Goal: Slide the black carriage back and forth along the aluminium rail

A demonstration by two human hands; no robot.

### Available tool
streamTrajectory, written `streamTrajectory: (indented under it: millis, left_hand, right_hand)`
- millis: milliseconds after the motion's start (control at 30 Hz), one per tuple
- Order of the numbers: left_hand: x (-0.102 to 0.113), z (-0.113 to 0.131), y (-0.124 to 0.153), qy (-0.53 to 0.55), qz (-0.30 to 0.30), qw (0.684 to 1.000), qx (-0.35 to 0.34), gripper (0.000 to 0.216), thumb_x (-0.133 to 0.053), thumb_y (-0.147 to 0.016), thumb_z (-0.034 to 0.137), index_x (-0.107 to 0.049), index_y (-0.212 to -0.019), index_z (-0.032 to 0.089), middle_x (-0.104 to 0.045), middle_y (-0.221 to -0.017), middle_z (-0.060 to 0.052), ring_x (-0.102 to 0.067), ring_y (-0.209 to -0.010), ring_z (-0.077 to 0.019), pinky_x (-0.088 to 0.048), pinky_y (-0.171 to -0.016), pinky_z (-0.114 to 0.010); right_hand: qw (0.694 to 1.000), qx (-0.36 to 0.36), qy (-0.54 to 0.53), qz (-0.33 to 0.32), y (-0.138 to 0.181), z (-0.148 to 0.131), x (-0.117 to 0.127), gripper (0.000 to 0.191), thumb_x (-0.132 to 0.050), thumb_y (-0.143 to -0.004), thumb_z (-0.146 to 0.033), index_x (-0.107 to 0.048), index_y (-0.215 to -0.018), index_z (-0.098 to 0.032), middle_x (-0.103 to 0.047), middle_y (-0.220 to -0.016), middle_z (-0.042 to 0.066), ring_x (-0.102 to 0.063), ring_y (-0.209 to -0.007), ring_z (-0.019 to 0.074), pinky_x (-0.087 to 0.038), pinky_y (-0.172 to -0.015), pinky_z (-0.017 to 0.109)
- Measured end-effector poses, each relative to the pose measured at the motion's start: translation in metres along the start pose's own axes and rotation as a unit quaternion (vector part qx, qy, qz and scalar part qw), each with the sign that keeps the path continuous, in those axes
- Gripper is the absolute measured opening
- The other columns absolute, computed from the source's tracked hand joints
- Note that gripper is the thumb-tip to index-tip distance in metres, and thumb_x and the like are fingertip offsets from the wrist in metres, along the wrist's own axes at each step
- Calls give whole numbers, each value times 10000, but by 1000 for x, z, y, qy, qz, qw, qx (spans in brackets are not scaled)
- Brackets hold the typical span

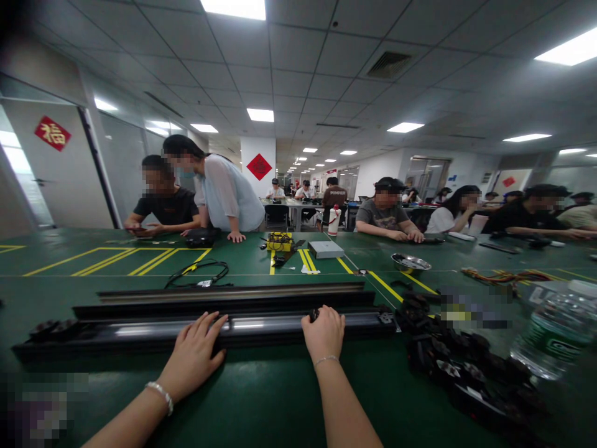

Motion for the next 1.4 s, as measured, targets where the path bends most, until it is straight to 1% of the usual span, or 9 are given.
streamTrajectory:
  millis: [167, 333, 533, 700, 933, 1133, 1400]
  left_hand:
    - [0, -1, 0, 3, 3, 1000, 0, 579, -452, -730, 275, -400, -1306, 244, -408, -1378, -70, -277, -1303, -245, -198, -1032, -423]
    - [1, -1, 0, 6, -3, 1000, 5, 584, -454, -726, 277, -400, -1307, 246, -409, -1379, -67, -270, -1307, -243, -194, -1036, -423]
    - [-2, -2, 0, 6, -3, 1000, 4, 584, -454, -729, 290, -396, -1309, 251, -404, -1382, -65, -268, -1308, -244, -184, -1042, -420]
    - [-1, -2, 0, 6, -7, 1000, 8, 586, -458, -724, 286, -401, -1306, 251, -412, -1377, -67, -281, -1302, -242, -189, -1039, -417]
    - [1, -1, 0, 5, -3, 1000, 4, 582, -452, -729, 280, -399, -1307, 242, -414, -1376, -68, -276, -1305, -241, -190, -1040, -418]
    - [0, -2, 0, 4, -5, 1000, 6, 577, -452, -734, 291, -400, -1306, 248, -411, -1377, -67, -270, -1309, -245, -185, -1044, -419]
    - [1, -1, 0, 2, -5, 1000, 5, 583, -451, -730, 288, -394, -1309, 250, -408, -1378, -67, -273, -1307, -242, -186, -1040, -420]
  right_hand:
    - [1000, -12, 6, 5, -2, 7, 1, 311, -445, -714, -290, -610, -914, -119, -625, -1035, 139, -494, -1055, 238, -214, -990, 397]
    - [1000, -19, 4, 0, -4, 11, 2, 349, -440, -716, -298, -602, -960, -109, -618, -1061, 141, -488, -1071, 241, -197, -1001, 412]
    - [1000, -17, 6, 6, -3, 10, 3, 349, -446, -713, -297, -602, -962, -111, -619, -1056, 142, -493, -1062, 241, -203, -999, 404]
    - [1000, -22, 7, -3, -3, 9, 5, 339, -438, -717, -297, -609, -945, -113, -624, -1032, 135, -508, -1030, 233, -219, -992, 391]
    - [1000, -29, 9, 1, -3, 10, 7, 345, -453, -708, -300, -614, -954, -119, -613, -1089, 136, -490, -1076, 247, -219, -990, 408]
    - [999, -33, 9, 1, -3, 11, 6, 361, -453, -708, -304, -610, -977, -122, -613, -1099, 133, -485, -1090, 248, -212, -996, 414]
    - [999, -41, 5, 1, -4, 16, 6, 354, -443, -710, -311, -613, -955, -120, -598, -1130, 141, -477, -1097, 250, -197, -1005, 427]
Point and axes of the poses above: each hand's wrist, its own y-axis away from the middle knuckle, its own x-axis out of the back of the hand, z = x × y, the point moved 5 cm from there along -y, towards the middle knuckle
